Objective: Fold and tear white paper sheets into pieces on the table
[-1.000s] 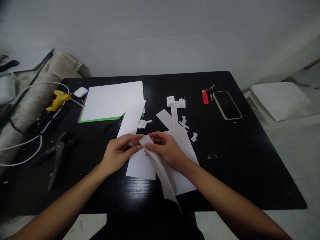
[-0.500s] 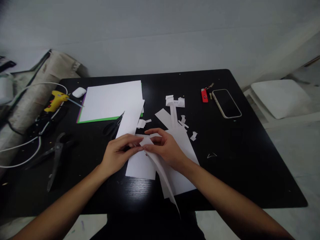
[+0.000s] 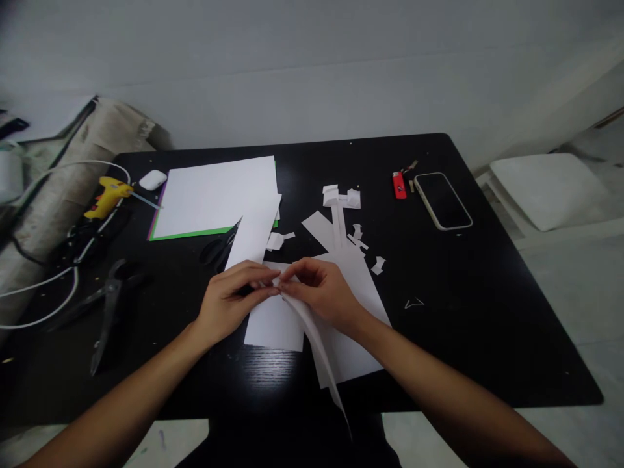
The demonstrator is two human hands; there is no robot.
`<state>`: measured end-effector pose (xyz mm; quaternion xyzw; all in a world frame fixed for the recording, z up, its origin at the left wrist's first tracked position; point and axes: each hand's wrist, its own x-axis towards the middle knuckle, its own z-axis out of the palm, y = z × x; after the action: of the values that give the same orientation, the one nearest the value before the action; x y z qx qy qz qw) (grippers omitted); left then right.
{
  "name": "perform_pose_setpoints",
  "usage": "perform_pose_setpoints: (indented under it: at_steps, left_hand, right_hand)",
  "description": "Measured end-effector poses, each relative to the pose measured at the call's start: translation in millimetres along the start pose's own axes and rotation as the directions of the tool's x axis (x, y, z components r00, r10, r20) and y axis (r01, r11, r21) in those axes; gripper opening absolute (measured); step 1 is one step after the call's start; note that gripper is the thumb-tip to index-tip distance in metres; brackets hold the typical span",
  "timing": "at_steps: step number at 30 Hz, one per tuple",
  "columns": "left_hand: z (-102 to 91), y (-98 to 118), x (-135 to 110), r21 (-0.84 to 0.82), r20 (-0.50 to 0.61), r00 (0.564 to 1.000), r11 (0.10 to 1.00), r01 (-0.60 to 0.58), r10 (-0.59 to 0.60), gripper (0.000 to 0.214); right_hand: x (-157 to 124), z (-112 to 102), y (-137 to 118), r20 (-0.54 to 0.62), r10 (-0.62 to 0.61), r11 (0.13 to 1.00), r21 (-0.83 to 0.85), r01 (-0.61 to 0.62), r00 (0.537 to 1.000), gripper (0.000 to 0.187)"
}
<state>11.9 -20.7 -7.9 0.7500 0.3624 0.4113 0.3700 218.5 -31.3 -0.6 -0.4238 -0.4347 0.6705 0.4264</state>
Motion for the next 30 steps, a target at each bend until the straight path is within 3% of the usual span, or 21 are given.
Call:
perform_pose_setpoints:
  at_steps: [6, 13, 21, 30]
  left_hand:
    - [-0.1, 0.3, 0.3, 0.033, 0.002, 1.0, 0.999, -0.028, 0.028, 0.026]
    - [-0.9, -0.4, -1.5, 0.049, 0.011, 0.998, 0.997, -0.056, 0.056, 0.023]
    - [-1.3, -1.0, -2.3, 0.06, 0.019, 0.999, 0.997, -0.048, 0.047, 0.022]
    - [-1.2, -0.2, -2.5, 0.084, 0.005, 0.996, 0.993, -0.086, 0.086, 0.021]
  right_hand:
    - [-1.8, 0.3, -1.8, -0.041, 0.097, 0.995, -0.011, -0.097, 0.994, 0.025]
    - [-1.2, -0.1, -5.4, -0.023, 0.067, 0.996, -0.065, -0.068, 0.998, 0.017]
    - [-2.3, -0.7, -2.2, -0.059, 0.126, 0.991, -0.045, -0.129, 0.99, 0.033]
    - [-3.0, 1.6, -4.1, -0.077, 0.135, 0.989, -0.047, -0.139, 0.988, 0.032]
